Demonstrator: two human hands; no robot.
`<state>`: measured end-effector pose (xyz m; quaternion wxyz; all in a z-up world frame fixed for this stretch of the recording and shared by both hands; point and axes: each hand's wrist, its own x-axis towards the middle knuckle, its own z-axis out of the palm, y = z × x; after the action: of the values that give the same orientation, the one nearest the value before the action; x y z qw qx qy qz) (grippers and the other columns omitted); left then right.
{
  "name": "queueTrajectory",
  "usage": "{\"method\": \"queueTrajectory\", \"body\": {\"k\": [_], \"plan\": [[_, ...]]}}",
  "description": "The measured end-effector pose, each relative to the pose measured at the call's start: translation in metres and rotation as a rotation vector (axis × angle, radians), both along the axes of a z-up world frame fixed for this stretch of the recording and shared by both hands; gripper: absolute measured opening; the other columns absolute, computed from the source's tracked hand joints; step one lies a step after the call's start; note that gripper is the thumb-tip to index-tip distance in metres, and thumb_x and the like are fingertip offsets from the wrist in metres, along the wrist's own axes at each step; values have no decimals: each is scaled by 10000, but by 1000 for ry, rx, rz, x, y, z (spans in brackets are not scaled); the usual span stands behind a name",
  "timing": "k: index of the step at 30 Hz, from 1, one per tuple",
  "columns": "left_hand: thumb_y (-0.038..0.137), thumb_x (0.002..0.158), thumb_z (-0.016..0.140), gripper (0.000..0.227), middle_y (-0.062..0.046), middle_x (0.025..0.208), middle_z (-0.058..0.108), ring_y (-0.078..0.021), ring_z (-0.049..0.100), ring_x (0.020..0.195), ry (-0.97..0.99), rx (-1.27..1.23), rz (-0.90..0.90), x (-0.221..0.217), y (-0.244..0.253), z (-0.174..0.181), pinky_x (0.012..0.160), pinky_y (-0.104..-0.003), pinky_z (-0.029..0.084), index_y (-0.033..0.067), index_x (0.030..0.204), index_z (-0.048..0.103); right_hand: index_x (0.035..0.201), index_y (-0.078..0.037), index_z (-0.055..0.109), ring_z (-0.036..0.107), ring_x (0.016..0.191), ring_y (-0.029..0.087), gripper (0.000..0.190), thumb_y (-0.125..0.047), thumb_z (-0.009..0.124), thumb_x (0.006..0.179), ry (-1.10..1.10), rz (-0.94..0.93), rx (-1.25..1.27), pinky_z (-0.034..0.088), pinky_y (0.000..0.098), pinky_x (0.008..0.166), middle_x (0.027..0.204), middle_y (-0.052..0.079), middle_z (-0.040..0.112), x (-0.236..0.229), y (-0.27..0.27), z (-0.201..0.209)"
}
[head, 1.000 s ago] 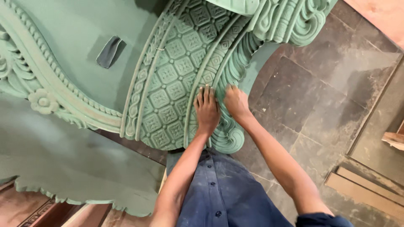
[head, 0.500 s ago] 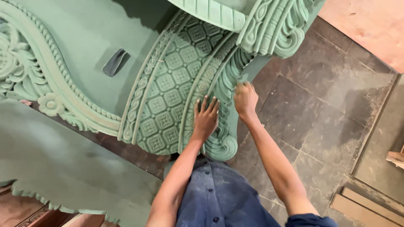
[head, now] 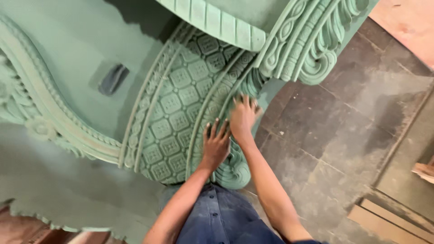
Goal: The person sands the carved leg of a green-painted wooden furniture piece using a sanding block. They move the block along the intricate patterns and edges of the leg, focusing on smoothing the surface.
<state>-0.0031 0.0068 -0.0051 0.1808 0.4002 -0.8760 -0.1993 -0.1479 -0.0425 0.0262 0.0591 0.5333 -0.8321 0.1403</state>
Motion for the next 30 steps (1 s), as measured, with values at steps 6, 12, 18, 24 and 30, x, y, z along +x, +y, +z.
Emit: {"method": "queueTrajectory", "body": {"k": [6, 12, 18, 24, 30], "plan": [[181, 920, 679, 469, -100, 1539, 513, -362, 387, 1486, 5, -56, 7, 0, -6, 3, 1207, -614, 252, 126, 1381, 618, 1189, -70, 705, 532, 1233, 322, 295, -107, 651, 901, 20, -73, 105, 345, 567, 1005, 1356, 54, 614, 3, -15, 1], [173, 892, 664, 517, -106, 1532, 532, -361, 398, 1465, 16, -29, 1, 3, -10, 6, 1181, -614, 261, 117, 1404, 616, 1249, -34, 715, 529, 1148, 385, 488, -107, 630, 774, 58, 0, 66, 326, 588, 926, 1286, 70, 619, 5, -2, -13], [184, 940, 659, 519, -106, 1557, 489, -368, 380, 1477, -3, -33, -6, 1, -9, 4, 1198, -615, 232, 121, 1447, 570, 1191, -87, 696, 527, 1343, 317, 178, -203, 604, 1092, -70, -151, 340, 328, 573, 1116, 1372, 31, 600, 3, -2, -12], [182, 935, 634, 554, -100, 1581, 474, -353, 367, 1492, 23, -2, -24, 3, -14, 11, 1213, -593, 218, 126, 1481, 557, 1368, -13, 633, 509, 1237, 370, 578, -160, 635, 809, 23, -27, 300, 311, 622, 987, 1384, 83, 574, 3, 16, -3], [186, 971, 613, 536, -93, 1600, 459, -352, 354, 1514, 35, 27, -38, 8, -6, 7, 1240, -589, 209, 107, 1495, 531, 1333, -7, 655, 510, 1263, 341, 552, -139, 595, 800, 180, 33, 318, 311, 666, 1003, 1392, 85, 590, -1, 25, -8]]}}
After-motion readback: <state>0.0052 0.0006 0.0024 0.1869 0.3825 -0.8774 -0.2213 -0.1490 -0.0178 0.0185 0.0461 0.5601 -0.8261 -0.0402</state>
